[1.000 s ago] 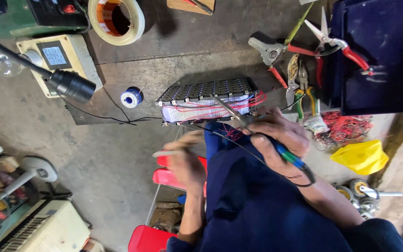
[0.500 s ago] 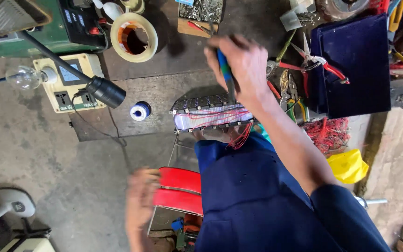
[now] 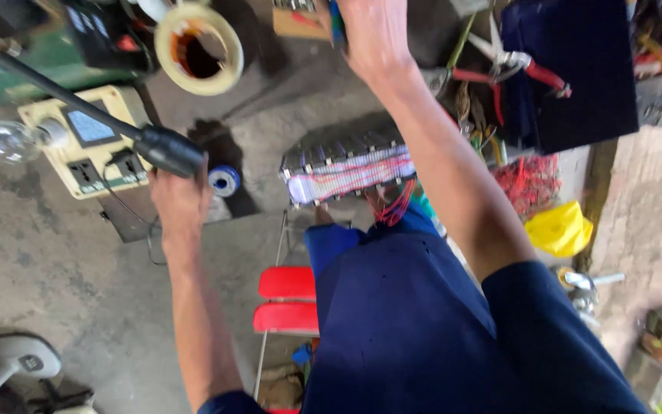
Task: Soldering wires to connect individual cells in a large battery pack assembly.
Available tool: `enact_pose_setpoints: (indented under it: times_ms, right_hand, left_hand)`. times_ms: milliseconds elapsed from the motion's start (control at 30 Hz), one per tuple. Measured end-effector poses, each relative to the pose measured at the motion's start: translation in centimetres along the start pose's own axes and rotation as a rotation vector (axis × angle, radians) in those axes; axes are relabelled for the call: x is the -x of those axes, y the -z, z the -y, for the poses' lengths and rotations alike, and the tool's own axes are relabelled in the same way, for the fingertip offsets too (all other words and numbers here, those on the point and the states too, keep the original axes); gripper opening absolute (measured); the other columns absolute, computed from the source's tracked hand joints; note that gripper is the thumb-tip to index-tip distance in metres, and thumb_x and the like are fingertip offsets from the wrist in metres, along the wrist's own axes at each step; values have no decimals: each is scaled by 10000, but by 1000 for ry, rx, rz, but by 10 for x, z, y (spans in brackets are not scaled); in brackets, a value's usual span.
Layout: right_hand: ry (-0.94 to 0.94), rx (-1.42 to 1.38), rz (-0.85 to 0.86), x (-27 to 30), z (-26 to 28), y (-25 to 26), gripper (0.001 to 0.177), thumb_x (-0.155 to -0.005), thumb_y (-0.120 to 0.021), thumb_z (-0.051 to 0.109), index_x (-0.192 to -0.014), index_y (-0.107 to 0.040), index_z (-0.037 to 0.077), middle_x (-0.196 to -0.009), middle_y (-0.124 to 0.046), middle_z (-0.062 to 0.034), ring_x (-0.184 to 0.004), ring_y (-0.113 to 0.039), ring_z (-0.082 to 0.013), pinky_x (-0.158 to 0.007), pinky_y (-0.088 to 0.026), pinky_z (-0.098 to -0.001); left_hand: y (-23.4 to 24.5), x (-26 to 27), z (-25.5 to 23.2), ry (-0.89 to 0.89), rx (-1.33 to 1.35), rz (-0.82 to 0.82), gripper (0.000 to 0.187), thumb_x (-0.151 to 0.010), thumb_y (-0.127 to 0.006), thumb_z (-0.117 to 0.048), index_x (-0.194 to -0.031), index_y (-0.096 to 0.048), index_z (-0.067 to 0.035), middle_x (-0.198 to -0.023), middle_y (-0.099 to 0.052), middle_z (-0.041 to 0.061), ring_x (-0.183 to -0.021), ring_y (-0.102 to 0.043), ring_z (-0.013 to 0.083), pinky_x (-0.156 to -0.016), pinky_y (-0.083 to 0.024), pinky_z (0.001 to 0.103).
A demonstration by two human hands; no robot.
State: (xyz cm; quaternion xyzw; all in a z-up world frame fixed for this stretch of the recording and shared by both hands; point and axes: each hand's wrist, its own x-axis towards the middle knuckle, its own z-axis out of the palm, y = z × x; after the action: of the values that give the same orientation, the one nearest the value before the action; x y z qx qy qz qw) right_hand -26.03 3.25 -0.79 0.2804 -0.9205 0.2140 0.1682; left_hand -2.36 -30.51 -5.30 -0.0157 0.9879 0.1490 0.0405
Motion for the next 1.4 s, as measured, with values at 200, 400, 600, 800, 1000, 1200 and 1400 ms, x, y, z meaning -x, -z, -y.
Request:
enact_pose_setpoints:
  times_ms: [200, 400, 600, 800, 1000, 1200, 1400]
  right_hand:
    - [-75, -30, 2, 41, 11, 9, 192, -932, -814, 196, -1068, -695, 131, -907, -683, -85, -795, -660, -397, -566, -501, -444]
    - [-122, -38, -58, 64, 41, 62, 269, -894, -861, 227, -1096, -702, 147, -865, -655, -17, -795, -675, -307, -680, -581, -414]
    - [-115, -313, -18, 132, 109, 83, 114, -843, -851, 103, -934, -786, 124, -864, -711, -46, -806, -669, -268, -781, -537, -381]
    - [-35, -39, -214, 112, 127, 77, 53, -873, -808, 94, -916, -789, 117, -873, -663, -85, -784, -634, -271, -759, -501, -392]
    - [-108, 47, -230, 120, 138, 64, 40, -873, -791, 91, -854, -765, 115, -820, -638, -63, -737, -619, -258, -761, -493, -420]
    - [-207, 142, -208, 116, 152, 60, 105, -857, -747, 82, -765, -714, 118, -752, -583, -77, -717, -581, -304, -711, -440, -441]
    - [-311, 210, -160, 119, 160, 62, 100, -835, -759, 143, -775, -679, 139, -784, -563, -59, -817, -579, -295, -770, -382, -449]
  left_hand:
    - [-41, -16, -5, 58, 81, -198, 212, -1104, -686, -166, -1017, -722, 24, -856, -707, 234, -854, -666, 481, -780, -419, 539]
    - [-43, 6, -3, -31, 100, -344, 168, -1012, -808, -134, -955, -704, -15, -989, -645, 285, -991, -589, 550, -794, -423, 497]
    - [17, 25, -87, -55, 173, -362, 175, -1095, -580, -172, -1051, -669, -27, -1001, -579, 176, -946, -606, 388, -890, -447, 481]
    - [13, 22, -136, -78, 593, -397, 220, -1082, -559, -174, -1064, -690, 2, -1141, -665, 187, -1073, -640, 402, -982, -492, 498]
    - [8, 22, -140, -84, 744, -404, 204, -1088, -561, -155, -1077, -692, 2, -1141, -648, 175, -1076, -633, 379, -973, -499, 478]
    - [3, 31, -125, -42, 787, -379, 261, -1096, -548, -199, -1053, -693, 14, -1130, -634, 190, -1059, -638, 363, -959, -510, 470]
    - [8, 34, -118, 1, 845, -307, 241, -1107, -528, -166, -1060, -678, 17, -1125, -613, 197, -1065, -628, 350, -955, -506, 476]
